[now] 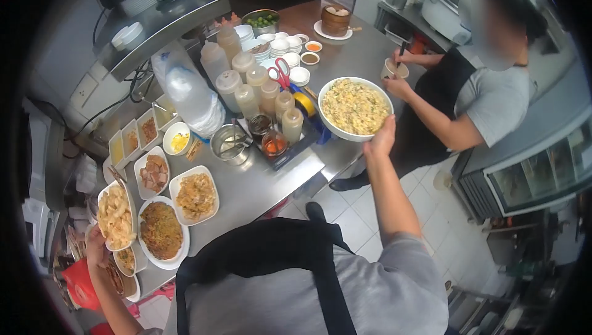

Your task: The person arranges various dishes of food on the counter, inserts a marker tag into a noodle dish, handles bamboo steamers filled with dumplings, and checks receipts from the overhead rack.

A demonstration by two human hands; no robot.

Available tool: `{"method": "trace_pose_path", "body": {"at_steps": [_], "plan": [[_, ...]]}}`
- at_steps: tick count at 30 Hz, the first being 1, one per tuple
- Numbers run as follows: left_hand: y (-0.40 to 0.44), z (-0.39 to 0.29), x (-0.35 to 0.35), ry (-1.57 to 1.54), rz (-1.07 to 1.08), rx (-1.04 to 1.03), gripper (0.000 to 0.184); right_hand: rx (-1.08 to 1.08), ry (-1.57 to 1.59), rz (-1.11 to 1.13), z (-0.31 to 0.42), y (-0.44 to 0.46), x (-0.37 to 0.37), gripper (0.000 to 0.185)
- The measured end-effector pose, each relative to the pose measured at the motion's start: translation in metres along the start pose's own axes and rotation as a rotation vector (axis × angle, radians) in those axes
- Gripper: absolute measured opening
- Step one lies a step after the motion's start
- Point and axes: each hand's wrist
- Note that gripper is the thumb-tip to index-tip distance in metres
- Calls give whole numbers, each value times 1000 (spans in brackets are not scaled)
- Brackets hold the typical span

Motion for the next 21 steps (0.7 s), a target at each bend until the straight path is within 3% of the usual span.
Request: {"method": "trace_pose_path", "body": {"at_steps": [8,13,16,19,21], "plan": [[-8,-64,-215,-62,51,39,47,63,-169,-35,-81,173,-9,48],[23,-78,-306,-25,85,57,43,86,-273,-101,-107,226,-15,44],[50,-97,-371,-128,110,69,42,105,-561,-117,-120,248,-7,46],[88,-105,-413,-155,222,81,41,-144,-690,15,-106,245,-11,59],[111,-111,-440,-94,263,97,40,-337,-669,253,-61,209,-26,57]]}}
Point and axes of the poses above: each hand's wrist, its own y-axis towards the middle knuckle, its own x-axis out of the back of the hand, z = x × y
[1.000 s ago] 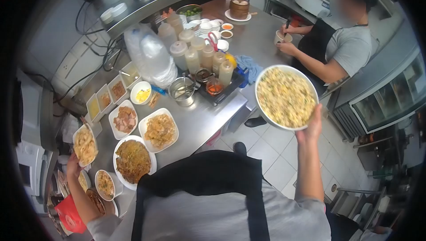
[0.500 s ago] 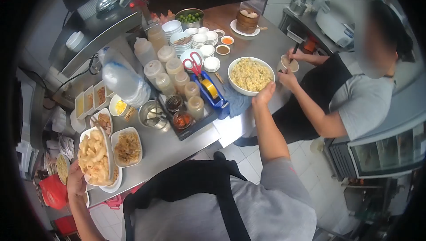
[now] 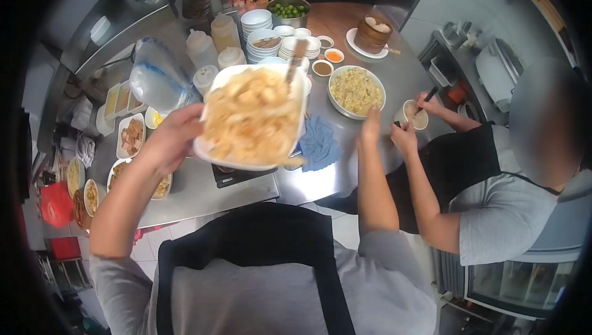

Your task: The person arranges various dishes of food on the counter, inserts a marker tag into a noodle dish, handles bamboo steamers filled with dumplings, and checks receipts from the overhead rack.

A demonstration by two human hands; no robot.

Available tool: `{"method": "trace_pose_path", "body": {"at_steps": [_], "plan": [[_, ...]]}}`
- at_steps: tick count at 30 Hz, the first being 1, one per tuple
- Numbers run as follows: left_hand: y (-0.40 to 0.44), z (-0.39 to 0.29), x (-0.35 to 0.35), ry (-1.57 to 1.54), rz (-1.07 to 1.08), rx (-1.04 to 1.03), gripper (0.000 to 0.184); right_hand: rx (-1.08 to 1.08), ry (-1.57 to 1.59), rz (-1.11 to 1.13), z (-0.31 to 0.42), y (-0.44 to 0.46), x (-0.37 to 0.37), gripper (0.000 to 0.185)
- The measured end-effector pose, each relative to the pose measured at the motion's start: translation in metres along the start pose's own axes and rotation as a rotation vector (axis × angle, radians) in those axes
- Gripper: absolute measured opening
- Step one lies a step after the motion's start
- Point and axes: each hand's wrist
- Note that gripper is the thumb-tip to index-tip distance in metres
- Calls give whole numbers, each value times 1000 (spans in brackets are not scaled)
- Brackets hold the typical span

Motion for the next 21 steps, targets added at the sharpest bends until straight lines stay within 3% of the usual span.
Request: {"method": "trace_pose_path", "body": {"at_steps": [1,3,5,8,11,12,15,18,21], "plan": [[13,-4,-10,24,22,22,39,-44,-6,138,26,-33,0,56],[38,-5,-25,90,44,-14,36,-47,234,700,72,-112,-15,51],[66,4,-34,33,47,-25,30,-134,472,837,110,-169,-34,45],[85,7,-46,9,42,-30,25,122,335,618,121,-188,-44,41],[95,9,-51,2,42,-19,25,498,-6,566,109,-170,-33,40],[97,11,-51,2,58,-10,27,517,-48,480,116,-173,-37,29],[101,15,-50,-8,81,19,28,692,-247,422,125,-166,-40,18],[107,19,-49,-26,60,0,27,829,-415,387,155,-168,-49,15],[103,18,-48,-17,66,0,26,848,-495,490,208,-170,-65,14]]}}
Point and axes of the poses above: each hand's wrist, its own y-axis towards the middle knuckle, its own x-axis out of the back of the hand, z = x × y
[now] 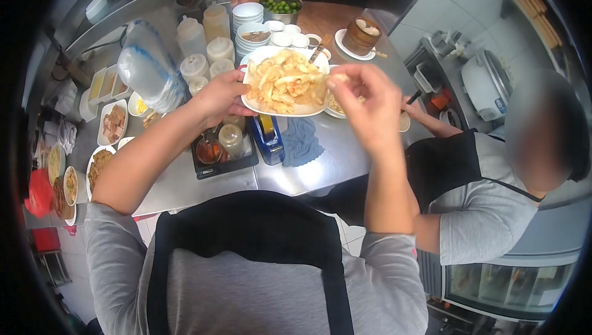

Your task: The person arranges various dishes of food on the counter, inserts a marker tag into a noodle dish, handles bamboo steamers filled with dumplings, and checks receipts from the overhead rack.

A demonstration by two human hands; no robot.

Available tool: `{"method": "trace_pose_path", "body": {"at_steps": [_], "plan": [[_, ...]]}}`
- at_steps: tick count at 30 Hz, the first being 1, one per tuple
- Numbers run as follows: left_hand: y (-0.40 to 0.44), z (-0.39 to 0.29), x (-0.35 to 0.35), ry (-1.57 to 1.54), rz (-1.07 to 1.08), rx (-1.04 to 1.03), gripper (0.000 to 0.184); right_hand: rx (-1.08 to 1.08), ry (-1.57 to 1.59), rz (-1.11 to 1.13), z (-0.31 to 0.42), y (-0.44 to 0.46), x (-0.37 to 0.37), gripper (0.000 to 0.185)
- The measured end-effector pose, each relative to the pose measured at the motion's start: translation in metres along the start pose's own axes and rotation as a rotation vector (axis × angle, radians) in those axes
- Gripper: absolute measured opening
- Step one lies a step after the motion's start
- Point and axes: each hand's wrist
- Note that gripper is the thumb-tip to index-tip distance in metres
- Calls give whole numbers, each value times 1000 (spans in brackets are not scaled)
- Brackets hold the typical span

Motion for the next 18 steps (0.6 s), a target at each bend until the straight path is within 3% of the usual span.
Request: {"method": "trace_pose_path", "body": {"at_steps": [7,10,11,14,15,18], "plan": [[-13,3,-6,24,-3,-40,24,168,-616,483,57,76,-10,14],[-19,7,-4,25,2,-35,26,261,-669,726,39,83,-31,15],[-22,8,-3,10,4,-40,27,174,-690,876,36,80,-35,19],[-26,10,-1,-38,6,-60,29,170,-541,832,34,68,-28,22],[-25,12,1,-52,5,-71,30,173,-453,734,34,66,-18,24],[-21,17,2,-79,-26,-103,32,-118,-179,324,14,41,14,27]]}}
Point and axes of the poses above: each hand's wrist, its own y-axis towards the middle knuckle, its own x-axis out of the back of the hand, z = x × y
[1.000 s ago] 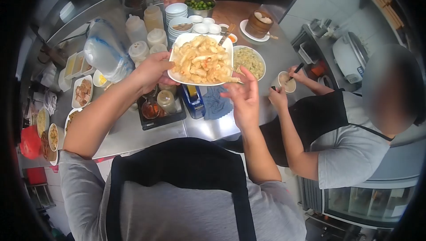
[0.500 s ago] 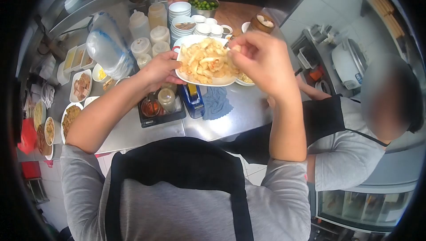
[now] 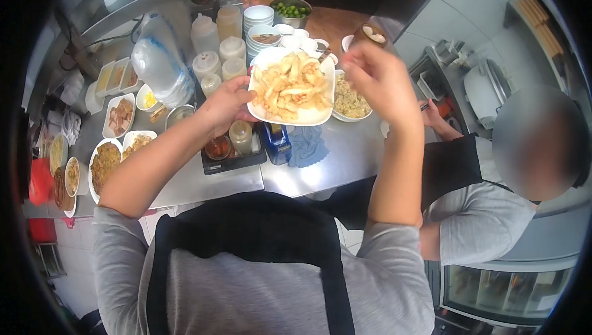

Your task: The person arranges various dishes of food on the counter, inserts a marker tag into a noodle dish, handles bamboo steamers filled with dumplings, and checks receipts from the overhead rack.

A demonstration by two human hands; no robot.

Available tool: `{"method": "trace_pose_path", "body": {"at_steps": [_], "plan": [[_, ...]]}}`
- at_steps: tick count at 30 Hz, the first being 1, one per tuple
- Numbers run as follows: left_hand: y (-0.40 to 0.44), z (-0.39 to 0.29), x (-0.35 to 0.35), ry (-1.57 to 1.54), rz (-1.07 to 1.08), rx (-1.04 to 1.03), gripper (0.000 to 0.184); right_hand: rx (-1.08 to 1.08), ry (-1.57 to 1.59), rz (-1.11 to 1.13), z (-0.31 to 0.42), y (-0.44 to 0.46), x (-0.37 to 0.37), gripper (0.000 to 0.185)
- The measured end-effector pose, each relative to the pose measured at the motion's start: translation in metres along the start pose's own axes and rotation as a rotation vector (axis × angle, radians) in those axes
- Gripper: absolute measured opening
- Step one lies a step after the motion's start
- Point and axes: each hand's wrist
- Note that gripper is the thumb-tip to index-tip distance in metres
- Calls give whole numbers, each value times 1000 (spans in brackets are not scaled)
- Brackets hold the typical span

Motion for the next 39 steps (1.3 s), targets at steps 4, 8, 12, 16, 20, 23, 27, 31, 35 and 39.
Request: {"method": "trace_pose_path", "body": {"at_steps": [4,8,12,16,20,23,27,31,35,39], "plan": [[-3,-8,-13,-50,-39,-23,35,-290,485,114,-49,-37,-43,49],[15,0,-19,-37,-8,-14,39,-384,938,28,-66,-39,-65,53],[25,-24,-28,28,50,-15,52,-430,1128,-80,-100,-12,-39,47],[-36,-66,0,321,231,-227,54,-354,1126,-402,-187,25,-12,41],[-122,-68,36,242,209,-254,60,-409,1066,-802,-291,64,-4,31],[-173,-59,80,318,6,-376,58,-423,938,-856,-423,71,0,36],[-216,-59,127,383,-601,-326,59,-621,1315,-844,-519,80,6,43],[-223,-61,202,452,-836,-68,36,-824,1341,-311,-698,84,36,41],[-205,-33,299,501,-959,125,30,-474,843,-196,-418,112,101,24],[-161,14,399,722,-1083,334,26,267,515,854,-228,165,134,24]]}}
Point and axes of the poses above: each hand's wrist, its own y-axis towards the middle knuckle, its own x-axis out of the back of the hand, z = x × y
